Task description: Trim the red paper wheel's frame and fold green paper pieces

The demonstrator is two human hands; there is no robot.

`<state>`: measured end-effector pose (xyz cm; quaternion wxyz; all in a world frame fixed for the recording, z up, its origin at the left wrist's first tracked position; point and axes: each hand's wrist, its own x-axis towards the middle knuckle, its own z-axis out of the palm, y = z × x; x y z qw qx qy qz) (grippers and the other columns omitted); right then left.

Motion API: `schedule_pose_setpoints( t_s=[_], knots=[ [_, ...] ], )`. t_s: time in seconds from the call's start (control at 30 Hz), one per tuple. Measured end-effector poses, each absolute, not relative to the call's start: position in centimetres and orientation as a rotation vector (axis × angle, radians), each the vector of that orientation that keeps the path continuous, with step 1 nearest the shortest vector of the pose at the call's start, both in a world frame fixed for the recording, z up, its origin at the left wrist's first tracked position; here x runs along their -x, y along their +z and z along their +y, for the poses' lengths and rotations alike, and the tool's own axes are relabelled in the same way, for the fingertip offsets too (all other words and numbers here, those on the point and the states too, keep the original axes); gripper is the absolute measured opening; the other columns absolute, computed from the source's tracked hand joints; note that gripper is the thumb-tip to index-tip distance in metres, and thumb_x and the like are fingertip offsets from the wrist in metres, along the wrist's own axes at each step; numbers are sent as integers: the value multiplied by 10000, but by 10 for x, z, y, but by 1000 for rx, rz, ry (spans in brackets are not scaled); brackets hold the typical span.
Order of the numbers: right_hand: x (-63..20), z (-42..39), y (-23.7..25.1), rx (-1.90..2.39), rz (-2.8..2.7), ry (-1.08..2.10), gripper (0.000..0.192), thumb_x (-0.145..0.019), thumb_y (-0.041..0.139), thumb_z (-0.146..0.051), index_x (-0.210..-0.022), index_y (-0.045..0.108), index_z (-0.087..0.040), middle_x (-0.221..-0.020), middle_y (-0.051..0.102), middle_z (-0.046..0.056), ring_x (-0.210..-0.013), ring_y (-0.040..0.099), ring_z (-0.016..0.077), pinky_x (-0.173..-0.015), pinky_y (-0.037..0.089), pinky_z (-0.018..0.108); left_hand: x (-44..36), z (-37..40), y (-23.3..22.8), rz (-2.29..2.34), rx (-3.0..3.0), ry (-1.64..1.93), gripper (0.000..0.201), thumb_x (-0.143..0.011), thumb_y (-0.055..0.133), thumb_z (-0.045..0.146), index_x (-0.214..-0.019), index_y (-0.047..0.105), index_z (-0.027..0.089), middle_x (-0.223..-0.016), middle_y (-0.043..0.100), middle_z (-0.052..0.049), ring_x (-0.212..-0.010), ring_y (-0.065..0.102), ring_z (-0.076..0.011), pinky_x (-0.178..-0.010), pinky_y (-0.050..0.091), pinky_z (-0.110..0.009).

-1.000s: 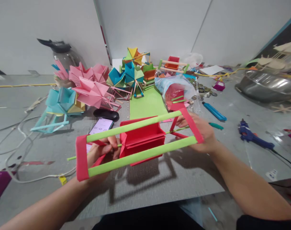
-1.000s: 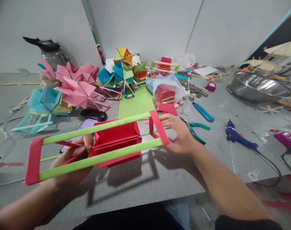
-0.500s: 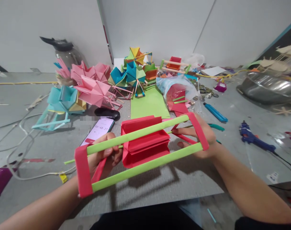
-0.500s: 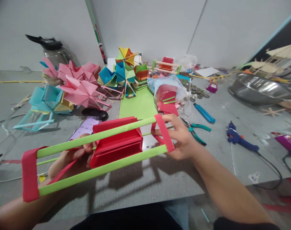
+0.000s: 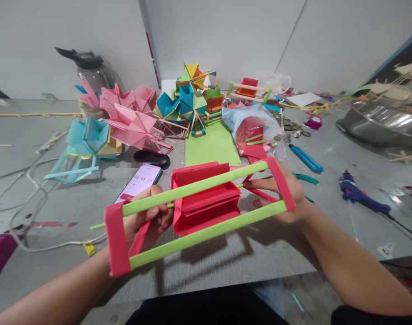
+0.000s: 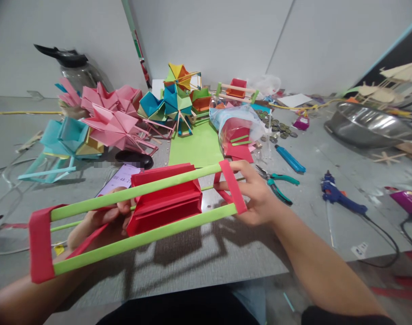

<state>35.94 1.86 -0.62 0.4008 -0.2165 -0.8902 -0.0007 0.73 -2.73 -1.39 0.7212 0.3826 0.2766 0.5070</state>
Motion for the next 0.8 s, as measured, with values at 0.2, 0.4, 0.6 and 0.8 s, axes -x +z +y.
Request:
schedule_pose_setpoints(
  t_s=[0.2, 0.4, 0.6, 0.8],
  knots=[
    [-360, 18, -7, 553, -2248, 14, 382, -961, 719, -314, -1338, 766, -274, -1323, 727, 112, -1180, 699, 323, -999, 615, 501, -7, -26, -15, 574, -849, 1117, 191, -804, 965, 374, -796, 824, 245, -621, 669, 28, -532, 559, -113, -522, 472, -198],
    [-361, 16, -5, 555, -2265, -12, 349, -977, 702, -315, -1321, 755, -288, -1294, 731, 115, -1164, 714, 320, -979, 630, 500, -6, -28, -15, 567, -860, 1122, 183, -831, 929, 367, -798, 809, 233, -631, 693, 20, -526, 563, -121, -522, 463, -219],
    [-362, 15, -5, 600, -2263, -19, 319, -983, 688, -342, -1296, 753, -331, -1295, 740, 99, -1142, 724, 329, -960, 641, 520, -6, -29, -17, 593, -836, 1124, 207, -823, 934, 398, -795, 800, 243, -615, 668, 29, -515, 547, -125, -508, 436, -230],
    [-362, 16, -7, 605, -2267, -68, 281, -988, 669, -333, -1244, 778, -297, -1291, 728, 103, -1148, 710, 319, -958, 648, 502, -6, -30, -18, 592, -838, 1144, 205, -835, 911, 383, -797, 776, 233, -648, 668, 31, -542, 562, -120, -542, 456, -227]
  ],
)
